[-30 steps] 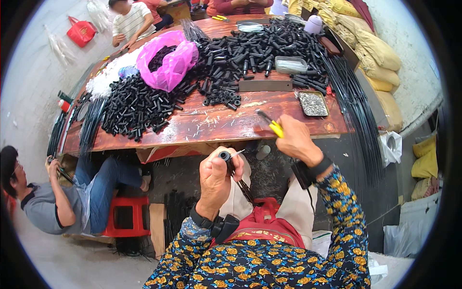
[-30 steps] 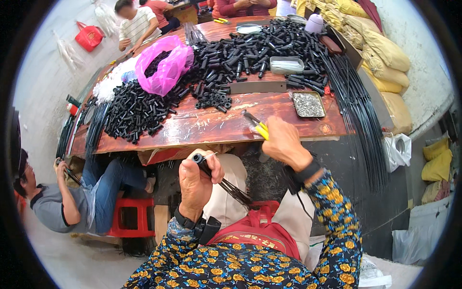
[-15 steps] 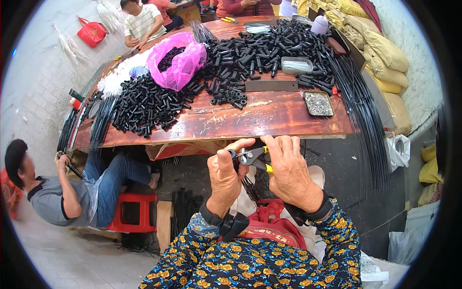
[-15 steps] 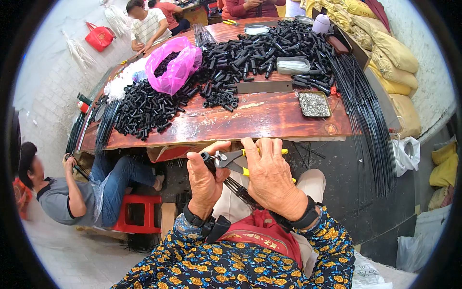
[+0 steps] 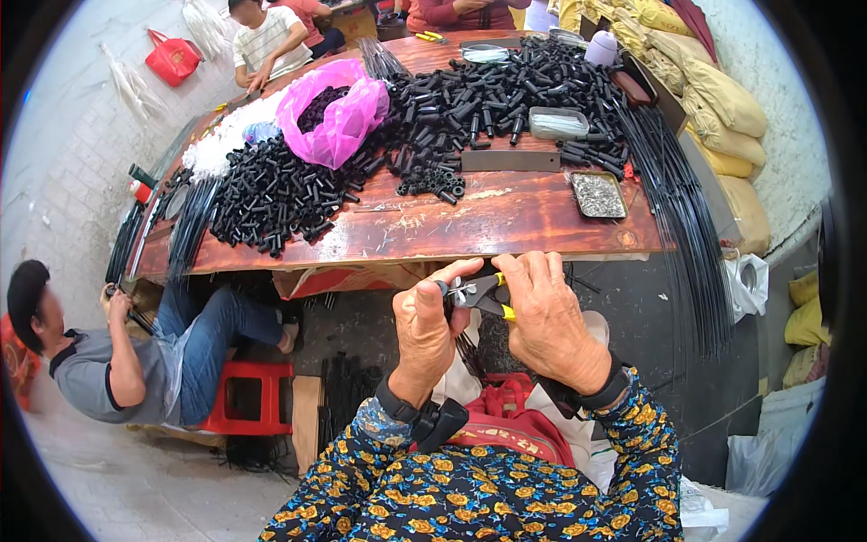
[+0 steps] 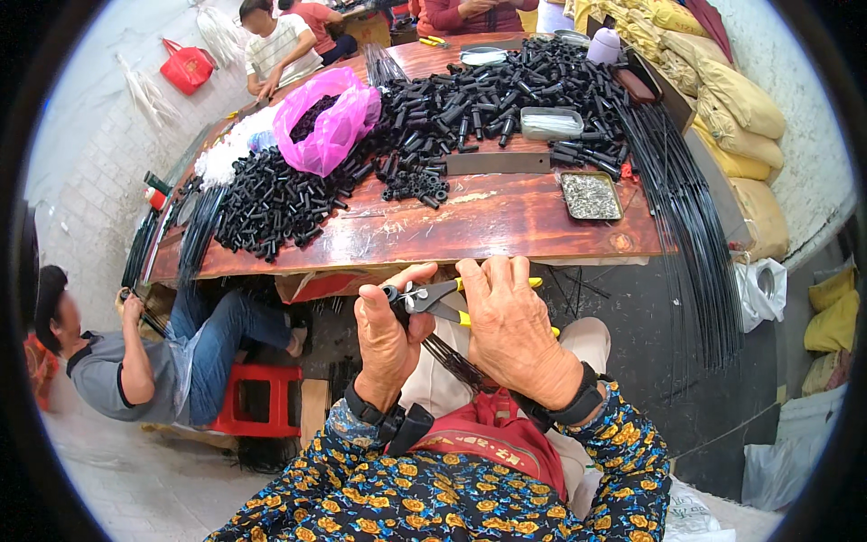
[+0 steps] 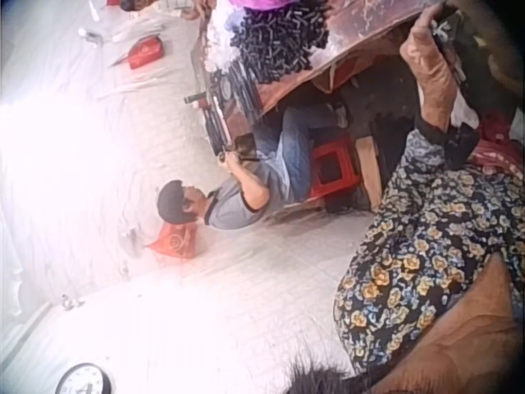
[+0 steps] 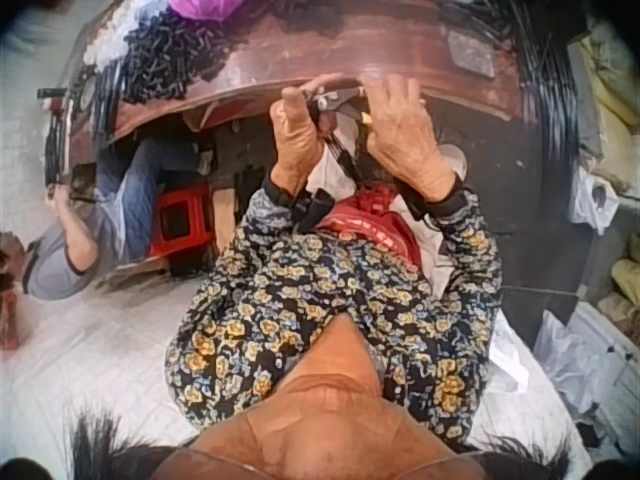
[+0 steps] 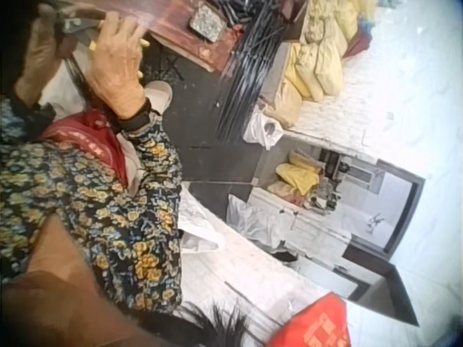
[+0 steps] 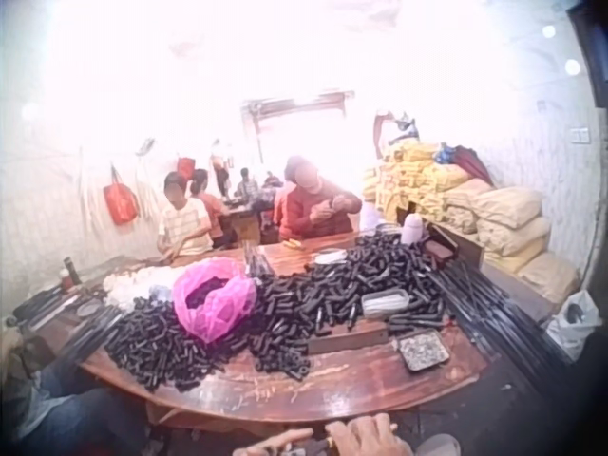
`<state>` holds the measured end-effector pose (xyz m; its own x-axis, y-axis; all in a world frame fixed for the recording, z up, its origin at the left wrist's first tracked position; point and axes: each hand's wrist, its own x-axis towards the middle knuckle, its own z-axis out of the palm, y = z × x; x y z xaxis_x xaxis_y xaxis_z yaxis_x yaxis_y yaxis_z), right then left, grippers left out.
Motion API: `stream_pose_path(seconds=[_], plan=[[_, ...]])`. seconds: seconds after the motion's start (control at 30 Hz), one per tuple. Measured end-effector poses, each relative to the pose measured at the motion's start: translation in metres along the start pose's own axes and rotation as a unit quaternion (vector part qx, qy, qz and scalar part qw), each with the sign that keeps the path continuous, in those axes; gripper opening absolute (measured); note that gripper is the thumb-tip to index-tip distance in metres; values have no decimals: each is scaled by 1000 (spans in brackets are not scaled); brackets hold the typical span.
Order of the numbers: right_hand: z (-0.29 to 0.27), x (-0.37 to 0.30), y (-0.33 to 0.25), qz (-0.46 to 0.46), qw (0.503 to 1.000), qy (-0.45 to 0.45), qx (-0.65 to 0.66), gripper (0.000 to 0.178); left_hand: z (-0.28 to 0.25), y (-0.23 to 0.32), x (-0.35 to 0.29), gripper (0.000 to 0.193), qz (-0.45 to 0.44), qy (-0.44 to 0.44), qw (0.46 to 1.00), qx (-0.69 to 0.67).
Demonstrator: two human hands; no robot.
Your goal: Assembling black umbrella ribs and plastic components at a factory workbench.
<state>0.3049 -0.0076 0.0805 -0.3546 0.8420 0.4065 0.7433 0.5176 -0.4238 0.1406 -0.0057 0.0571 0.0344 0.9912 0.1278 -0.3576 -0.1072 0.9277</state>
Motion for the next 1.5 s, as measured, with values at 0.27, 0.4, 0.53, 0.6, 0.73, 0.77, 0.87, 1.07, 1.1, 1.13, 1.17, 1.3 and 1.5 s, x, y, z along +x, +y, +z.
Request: stream_pose_path(seconds=[0.27, 0.4, 0.53, 0.6, 0.73, 0.77, 0.87, 1.07, 1.1, 1.13, 1.17, 1.3, 1.5], plan=[[-7, 6, 6, -26, 995, 18, -94, 41, -11, -4, -3, 88, -14, -33, 999, -20], [-31, 20, 26, -131, 989, 0, -68, 36, -20, -6, -5, 79, 4, -106, 986, -128], [-38, 30, 44, 124, 649, -596, 456, 56, -14, 6, -12, 83, -46, -104, 992, -50], [-36, 23, 41, 143, 583, -654, 460, 58, -16, 0, -17, 64, -13, -142, 990, 22], [-43, 10, 33, 37, 833, -458, 309, 56, -14, 2, -17, 51, -62, -117, 991, -12], [-44, 3, 26, -37, 930, -329, 160, 54, -15, -1, -16, 51, -49, -105, 993, 7], [-54, -11, 8, -121, 983, -58, -125, 54, -5, 6, -14, 56, -50, -100, 994, -2], [-51, -7, 44, 96, 809, -443, 375, 43, 0, 10, -17, 70, -68, -173, 983, 12], [-44, -9, 47, 135, 705, -532, 449, 44, 1, 10, -16, 68, -58, -174, 983, 29], [-37, -11, 49, 170, 584, -607, 512, 46, 2, 9, -15, 65, -47, -174, 982, 45], [-37, -12, 48, 160, 566, -630, 508, 54, -6, 1, -15, 58, -50, -212, 975, 43], [-72, -16, 35, 37, 891, -401, 212, 59, 2, 5, -16, 49, -45, -179, 982, 48], [-79, -23, 23, -174, 979, -51, -95, 54, 1, 11, -13, 51, -68, -171, 982, -42]])
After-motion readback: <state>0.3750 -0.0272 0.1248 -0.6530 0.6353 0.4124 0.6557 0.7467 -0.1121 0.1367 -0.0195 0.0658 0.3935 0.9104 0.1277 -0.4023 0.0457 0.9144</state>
